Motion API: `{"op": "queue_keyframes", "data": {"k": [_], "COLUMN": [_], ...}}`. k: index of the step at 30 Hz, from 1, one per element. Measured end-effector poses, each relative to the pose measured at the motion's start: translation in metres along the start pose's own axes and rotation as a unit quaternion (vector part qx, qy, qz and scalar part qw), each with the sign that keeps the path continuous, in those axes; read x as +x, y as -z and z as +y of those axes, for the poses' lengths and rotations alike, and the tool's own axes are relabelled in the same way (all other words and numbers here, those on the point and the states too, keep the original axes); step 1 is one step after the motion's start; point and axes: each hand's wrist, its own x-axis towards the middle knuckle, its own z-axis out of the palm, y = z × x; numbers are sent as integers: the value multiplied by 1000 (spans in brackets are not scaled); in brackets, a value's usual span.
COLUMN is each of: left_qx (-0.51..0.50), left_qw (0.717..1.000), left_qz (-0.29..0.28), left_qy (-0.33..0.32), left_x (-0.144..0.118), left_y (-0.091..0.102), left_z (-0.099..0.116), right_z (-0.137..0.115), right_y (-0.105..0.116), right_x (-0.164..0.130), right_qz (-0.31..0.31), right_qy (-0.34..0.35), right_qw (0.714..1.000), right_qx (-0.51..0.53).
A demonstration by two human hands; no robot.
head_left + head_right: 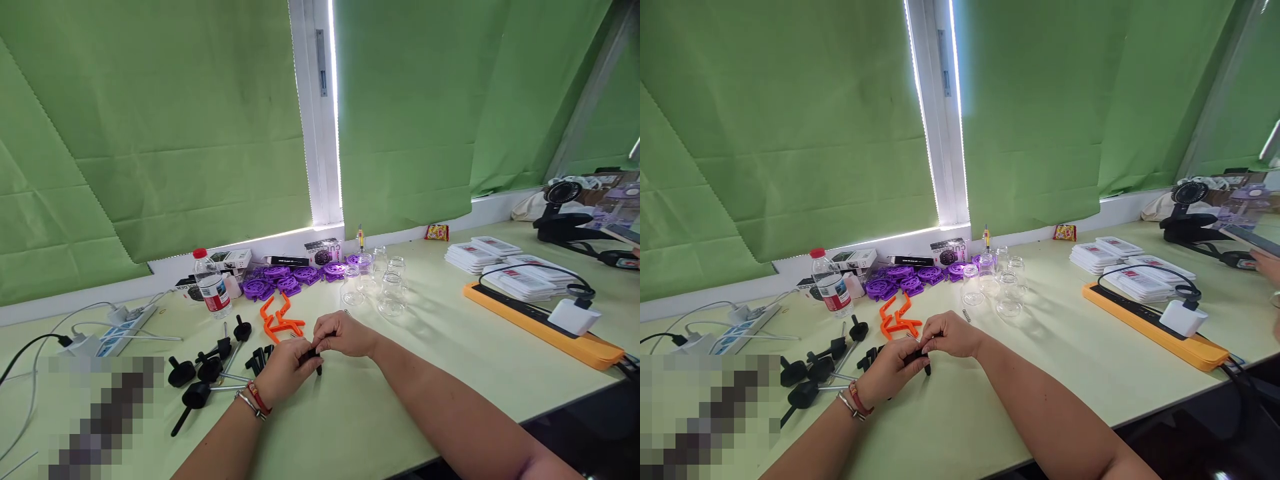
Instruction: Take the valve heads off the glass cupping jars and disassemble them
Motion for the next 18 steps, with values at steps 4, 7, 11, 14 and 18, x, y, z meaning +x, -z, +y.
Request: {"op": "queue_keyframes", "data": {"k": [4,7,11,14,18], "left_qx": [3,2,-1,-3,-11], "left_qw": [1000,1000,1000,1000,1000], "left_qz": [2,2,-1,-4,-7], "left_qy": [-3,-4,-11,-10,0], "left_x": [1,1,1,0,0], "left_y": [1,1,0,1,2], "left_z": [0,0,-1,0,1], "right_z": [0,-1,-1,-1,0], "right_y": [0,0,0,1,1], "right_x": [0,0,0,-1,-1], "right_qz": [-1,-2,-3,-5,-3], "right_qy": [-5,-9,-22,-26,-31], "right_qw": [1000,1000,1000,999,999], "right_qx": [3,7,14,22,24]}}
